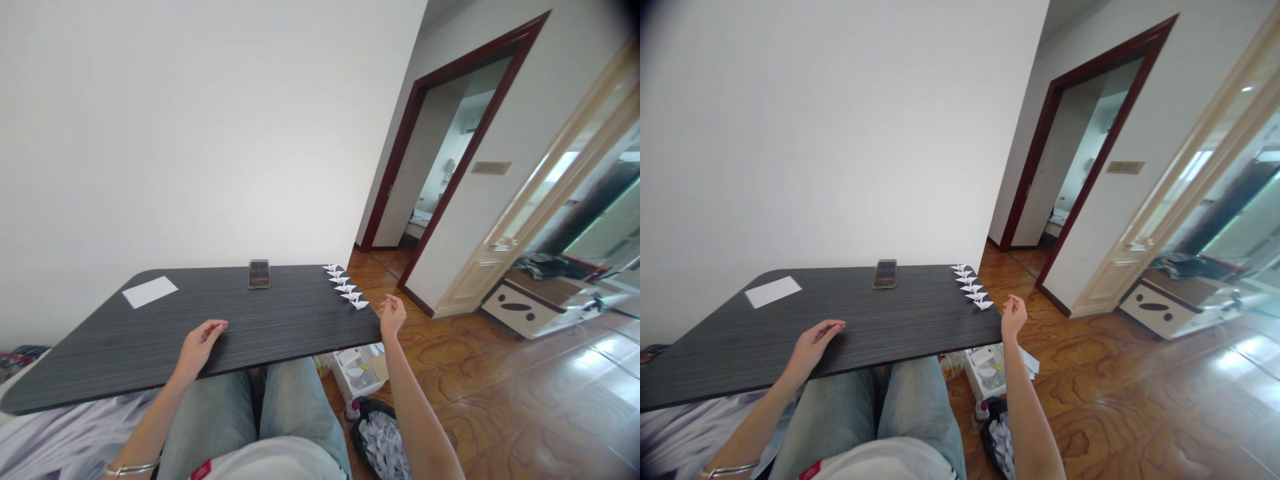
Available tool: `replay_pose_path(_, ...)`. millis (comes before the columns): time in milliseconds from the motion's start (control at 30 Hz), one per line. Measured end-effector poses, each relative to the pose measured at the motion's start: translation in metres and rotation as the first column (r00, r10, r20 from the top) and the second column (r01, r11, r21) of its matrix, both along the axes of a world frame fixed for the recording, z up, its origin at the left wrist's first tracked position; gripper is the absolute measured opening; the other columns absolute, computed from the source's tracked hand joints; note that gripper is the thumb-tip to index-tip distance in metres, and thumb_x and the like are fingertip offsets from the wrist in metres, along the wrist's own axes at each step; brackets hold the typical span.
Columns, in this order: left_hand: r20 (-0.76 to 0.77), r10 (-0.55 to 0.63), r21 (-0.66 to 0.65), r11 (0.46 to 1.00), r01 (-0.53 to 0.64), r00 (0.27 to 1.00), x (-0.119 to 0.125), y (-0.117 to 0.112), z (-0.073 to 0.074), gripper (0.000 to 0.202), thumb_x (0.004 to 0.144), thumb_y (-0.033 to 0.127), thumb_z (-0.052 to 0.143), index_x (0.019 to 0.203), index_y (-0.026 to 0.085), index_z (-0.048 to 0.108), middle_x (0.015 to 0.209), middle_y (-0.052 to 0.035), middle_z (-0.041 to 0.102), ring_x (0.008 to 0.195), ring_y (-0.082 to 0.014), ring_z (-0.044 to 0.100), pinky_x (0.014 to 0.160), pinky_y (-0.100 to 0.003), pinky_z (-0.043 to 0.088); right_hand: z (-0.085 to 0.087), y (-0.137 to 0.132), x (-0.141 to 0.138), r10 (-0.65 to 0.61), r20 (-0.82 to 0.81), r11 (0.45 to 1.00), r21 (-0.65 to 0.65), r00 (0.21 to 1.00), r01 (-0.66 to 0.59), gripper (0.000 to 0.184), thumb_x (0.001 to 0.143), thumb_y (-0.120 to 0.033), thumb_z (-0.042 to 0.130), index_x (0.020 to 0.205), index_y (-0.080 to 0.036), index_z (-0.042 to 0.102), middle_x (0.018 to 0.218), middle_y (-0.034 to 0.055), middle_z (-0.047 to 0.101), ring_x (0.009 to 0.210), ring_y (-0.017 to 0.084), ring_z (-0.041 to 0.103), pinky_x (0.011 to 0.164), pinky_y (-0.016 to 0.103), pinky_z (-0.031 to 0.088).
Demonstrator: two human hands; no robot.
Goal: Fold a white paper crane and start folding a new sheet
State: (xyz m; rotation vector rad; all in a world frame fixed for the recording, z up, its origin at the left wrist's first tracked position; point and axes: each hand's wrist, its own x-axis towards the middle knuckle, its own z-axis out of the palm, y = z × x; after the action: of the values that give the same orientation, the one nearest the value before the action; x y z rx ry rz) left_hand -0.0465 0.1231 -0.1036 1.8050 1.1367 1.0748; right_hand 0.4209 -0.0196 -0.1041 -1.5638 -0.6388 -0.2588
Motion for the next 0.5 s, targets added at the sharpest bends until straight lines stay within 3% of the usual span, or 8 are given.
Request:
replay_pose_path(100,-0.01,0.008,0.007,1.0,-0.008,1.0,0.0,0.0,-0.001,0.036,0.071,0.047,0.052,0.087,0.016,0.062,0.091,-0.0073,0.068,0.088,-0.0224,0.062,0.085,-0.034,0.044,-0.003,-0.007,-0.025,0.074,0.015,0.997,-0.001,0.997,-0.074,0.033,0.081,-0.035,0.036,0.094,-0.012,0.054,0.063,0.0026,0.057,0.05,0.012,0.052,0.051,0.023,0.043)
replay_pose_path(233,-0.073,0.038,0.033,0.999,-0.035,0.997,0.0,-0.001,0.001,0.037,0.072,0.048,0.049,0.087,0.017,0.063,0.091,-0.0064,0.068,0.086,-0.0224,0.062,0.082,-0.034,0.045,-0.015,-0.007,-0.076,0.287,0.009,0.953,-0.107,0.958,-0.284,0.029,0.082,-0.033,0.035,0.09,-0.014,0.055,0.059,0.001,0.057,0.047,0.012,0.053,0.048,0.023,0.045)
replay_pose_path(400,-0.191,0.065,0.094,0.994,-0.048,0.98,-0.001,0.0,0.001,0.035,0.075,0.045,0.045,0.09,0.019,0.063,0.099,-0.0062,0.067,0.094,-0.023,0.059,0.086,-0.035,0.042,-0.014,0.005,-0.137,0.579,0.0,0.779,-0.296,0.816,-0.553,0.026,0.081,-0.031,0.04,0.089,-0.018,0.061,0.074,0.0048,0.066,0.066,0.017,0.063,0.061,0.028,0.051)
replay_pose_path(500,-0.289,0.1,0.173,0.984,-0.05,0.952,0.0,0.001,-0.001,0.034,0.077,0.043,0.043,0.094,0.021,0.062,0.111,-0.0063,0.062,0.104,-0.0239,0.055,0.091,-0.038,0.039,-0.005,0.015,-0.164,0.691,0.015,0.672,-0.381,0.722,-0.635,0.027,0.079,-0.03,0.044,0.098,-0.021,0.061,0.097,0.0047,0.065,0.089,0.019,0.061,0.077,0.031,0.049)
